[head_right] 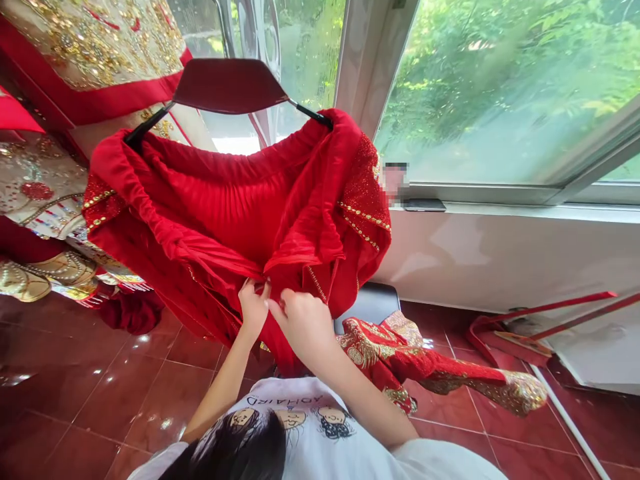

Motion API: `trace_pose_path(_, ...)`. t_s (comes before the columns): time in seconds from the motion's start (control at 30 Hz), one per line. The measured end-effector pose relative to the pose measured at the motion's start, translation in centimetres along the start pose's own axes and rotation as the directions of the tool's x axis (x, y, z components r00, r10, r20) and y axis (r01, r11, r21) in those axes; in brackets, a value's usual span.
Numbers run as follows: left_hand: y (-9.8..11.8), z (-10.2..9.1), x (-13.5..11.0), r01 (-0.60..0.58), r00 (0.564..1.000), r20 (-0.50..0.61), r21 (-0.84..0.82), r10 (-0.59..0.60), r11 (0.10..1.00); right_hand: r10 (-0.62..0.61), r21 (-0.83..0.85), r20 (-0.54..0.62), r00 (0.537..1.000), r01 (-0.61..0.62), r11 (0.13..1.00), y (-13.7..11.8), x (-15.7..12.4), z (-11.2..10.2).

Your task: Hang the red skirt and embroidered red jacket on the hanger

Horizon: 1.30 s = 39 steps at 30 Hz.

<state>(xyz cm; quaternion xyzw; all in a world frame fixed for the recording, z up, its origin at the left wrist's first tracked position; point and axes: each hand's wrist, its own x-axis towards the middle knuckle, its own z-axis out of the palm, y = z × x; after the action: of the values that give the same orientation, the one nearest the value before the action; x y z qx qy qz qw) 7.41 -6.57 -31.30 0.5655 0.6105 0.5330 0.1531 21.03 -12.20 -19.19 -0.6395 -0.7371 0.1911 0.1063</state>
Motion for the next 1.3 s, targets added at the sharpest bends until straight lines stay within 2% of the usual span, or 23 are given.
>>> trace_pose_path(0.07, -0.3, -0.5, -1.1, -0.018, 1.000, 0.014, -0.012, 0.018, 1.000, -0.019, 0.101, -0.059, 0.998, 0.025, 0.995, -0.6, 1.9, 1.9)
trace_pose_path(0.17, -0.7, -1.0, -2.1, -0.039, 0.999, 0.035, -0.027, 0.040, 0.999, -0.048, 0.191, -0.041, 0.998, 0.055, 0.980, -1.0, 4.2, 4.6)
trace_pose_path(0.23, -0.8, -1.3, -2.3, -0.044, 0.997, 0.057, -0.033, 0.046, 0.998, -0.056, 0.254, -0.060, 0.997, 0.070, 0.965, -1.0, 4.9, 5.7)
trace_pose_path(0.3, -1.0, -1.6, -2.2, -0.049, 0.995, 0.080, -0.036, 0.052, 0.998, -0.052, 0.401, -0.097, 0.994, 0.087, 0.912, -0.8, 5.1, 6.4)
trace_pose_path(0.33, -1.0, -1.8, -2.1, -0.052, 0.994, 0.090, -0.035, 0.055, 0.998, -0.039, 0.542, -0.086, 0.996, 0.079, 0.837, -0.7, 5.2, 6.6)
trace_pose_path(0.4, -1.2, -2.1, -1.9, -0.057, 0.992, 0.108, -0.028, 0.059, 0.998, -0.022, 0.825, 0.029, 0.999, -0.011, 0.565, -0.5, 5.4, 7.2)
trace_pose_path(0.47, -1.3, -2.3, -1.8, -0.055, 0.992, 0.115, -0.016, 0.056, 0.998, -0.065, 0.946, 0.191, 0.979, -0.166, 0.278, -0.5, 5.7, 7.9)
trace_pose_path(0.5, -1.3, -2.4, -1.8, -0.052, 0.992, 0.114, -0.009, 0.053, 0.999, -0.094, 0.956, 0.249, 0.964, -0.230, 0.180, -0.6, 5.7, 8.2)
trace_pose_path(0.57, -1.4, -2.5, -1.8, -0.045, 0.993, 0.108, 0.008, 0.043, 0.999, -0.107, 0.956, 0.288, 0.952, -0.280, 0.083, -0.9, 5.7, 8.7)
trace_pose_path(0.63, -1.5, -2.5, -1.8, -0.039, 0.994, 0.100, 0.029, 0.036, 0.999, -0.066, 0.956, 0.287, 0.956, -0.290, -0.035, -1.5, 5.3, 8.6)
trace_pose_path(0.77, -1.6, -2.6, -1.6, -0.034, 0.993, 0.119, 0.063, 0.026, 0.997, 0.011, 0.937, 0.247, 0.969, -0.236, -0.256, -3.0, 4.0, 5.8)
trace_pose_path(0.83, -1.6, -2.8, -1.4, -0.028, 0.991, 0.136, 0.077, 0.017, 0.997, -0.009, 0.938, 0.180, 0.984, -0.174, -0.299, -3.7, 3.5, 3.8)
trace_pose_path(0.9, -1.5, -3.0, -1.4, -0.023, 0.989, 0.149, 0.091, 0.009, 0.996, -0.014, 0.948, 0.099, 0.995, -0.099, -0.303, -4.4, 3.3, 2.4)
trace_pose_path(1.0, -0.7, -3.5, -1.5, -0.019, 0.987, 0.159, 0.108, 0.002, 0.994, 0.040, 0.966, -0.017, 0.999, 0.026, -0.256, -5.0, 3.3, 2.1)
trace_pose_path(1.07, 0.3, -3.8, -1.6, -0.034, 0.993, 0.115, 0.152, 0.016, 0.988, 0.061, 0.972, -0.063, 0.996, 0.075, -0.221, -5.1, 3.5, 2.5)
trace_pose_path(1.2, 3.2, -3.7, -0.5, -0.111, 0.992, -0.026, 0.320, 0.125, 0.941, 0.013, 0.965, -0.045, 0.999, 0.047, -0.259, -5.0, 3.5, 2.7)
trace_pose_path(1.3, 4.6, -3.1, 1.4, -0.108, 0.991, -0.028, 0.401, 0.130, 0.910, -0.011, 0.947, -0.006, 1.000, 0.002, -0.320, -5.1, 3.5, 2.0)
